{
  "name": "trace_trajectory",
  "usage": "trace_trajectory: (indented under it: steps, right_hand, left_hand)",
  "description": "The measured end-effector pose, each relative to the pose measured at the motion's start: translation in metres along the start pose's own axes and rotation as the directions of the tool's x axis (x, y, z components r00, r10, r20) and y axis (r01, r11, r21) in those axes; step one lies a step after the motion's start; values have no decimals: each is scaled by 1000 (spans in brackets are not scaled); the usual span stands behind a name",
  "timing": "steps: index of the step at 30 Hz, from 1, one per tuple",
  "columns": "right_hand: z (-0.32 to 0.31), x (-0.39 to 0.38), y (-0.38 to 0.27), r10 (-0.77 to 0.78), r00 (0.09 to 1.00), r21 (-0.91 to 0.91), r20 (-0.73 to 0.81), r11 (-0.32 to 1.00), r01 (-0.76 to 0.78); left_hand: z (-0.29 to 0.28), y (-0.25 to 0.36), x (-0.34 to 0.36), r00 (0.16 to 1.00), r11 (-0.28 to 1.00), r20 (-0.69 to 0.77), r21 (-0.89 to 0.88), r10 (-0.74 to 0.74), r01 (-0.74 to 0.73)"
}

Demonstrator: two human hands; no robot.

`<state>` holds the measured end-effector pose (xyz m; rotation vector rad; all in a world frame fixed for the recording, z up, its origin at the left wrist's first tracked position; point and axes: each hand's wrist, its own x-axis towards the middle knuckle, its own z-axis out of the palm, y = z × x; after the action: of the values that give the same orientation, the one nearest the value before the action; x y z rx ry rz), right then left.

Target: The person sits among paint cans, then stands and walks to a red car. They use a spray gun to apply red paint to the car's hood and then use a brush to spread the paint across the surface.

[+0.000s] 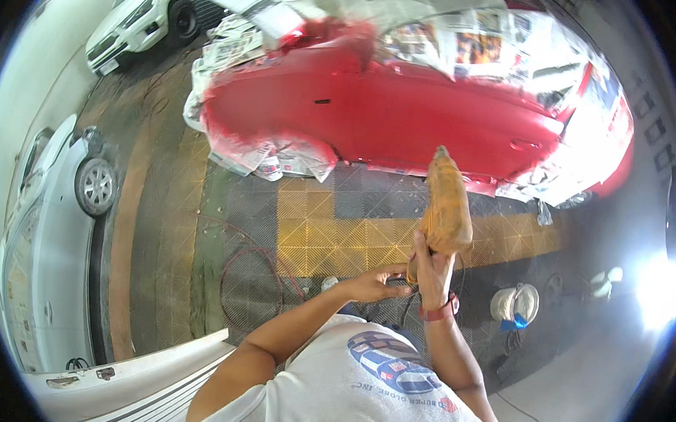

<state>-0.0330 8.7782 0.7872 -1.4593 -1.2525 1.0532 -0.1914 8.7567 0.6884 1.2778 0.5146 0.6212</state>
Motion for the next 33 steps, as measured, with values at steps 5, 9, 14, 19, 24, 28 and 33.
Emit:
trace_trajectory:
  steps: [5,9,14,19,24,28,33]
  right_hand:
    - [115,50,-76,-70,978,386,195,922,-11]
    - [180,97,-128,-208,915,522,346,853,-3]
    - [222,163,-187,-209,893,523,399,852,-34]
    - [257,239,-200,-318,940,552,123,809,202]
    - [305,290,-174,-391,912,444,-123,801,403]
    - [345,321,-133,-250,968,330,-2,914,236]
    - [463,326,-100,3,934,251,358,963,-99]
  left_hand:
    - [-69,25,-71,974,995,-228,99,5,18]
    - [-117,17,-126,920,987,-367,26,-138,159]
    - [-139,-29,-188,768,971,-615,14,-179,238]
    - [-161,-73,-228,667,962,-702,-101,-251,255]
    - [-220,-124,-214,481,873,-799,-108,-361,475]
    - [-289,-117,-223,399,842,-847,-100,-352,530]
    - [-374,-173,-294,103,825,-947,-210,-306,524]
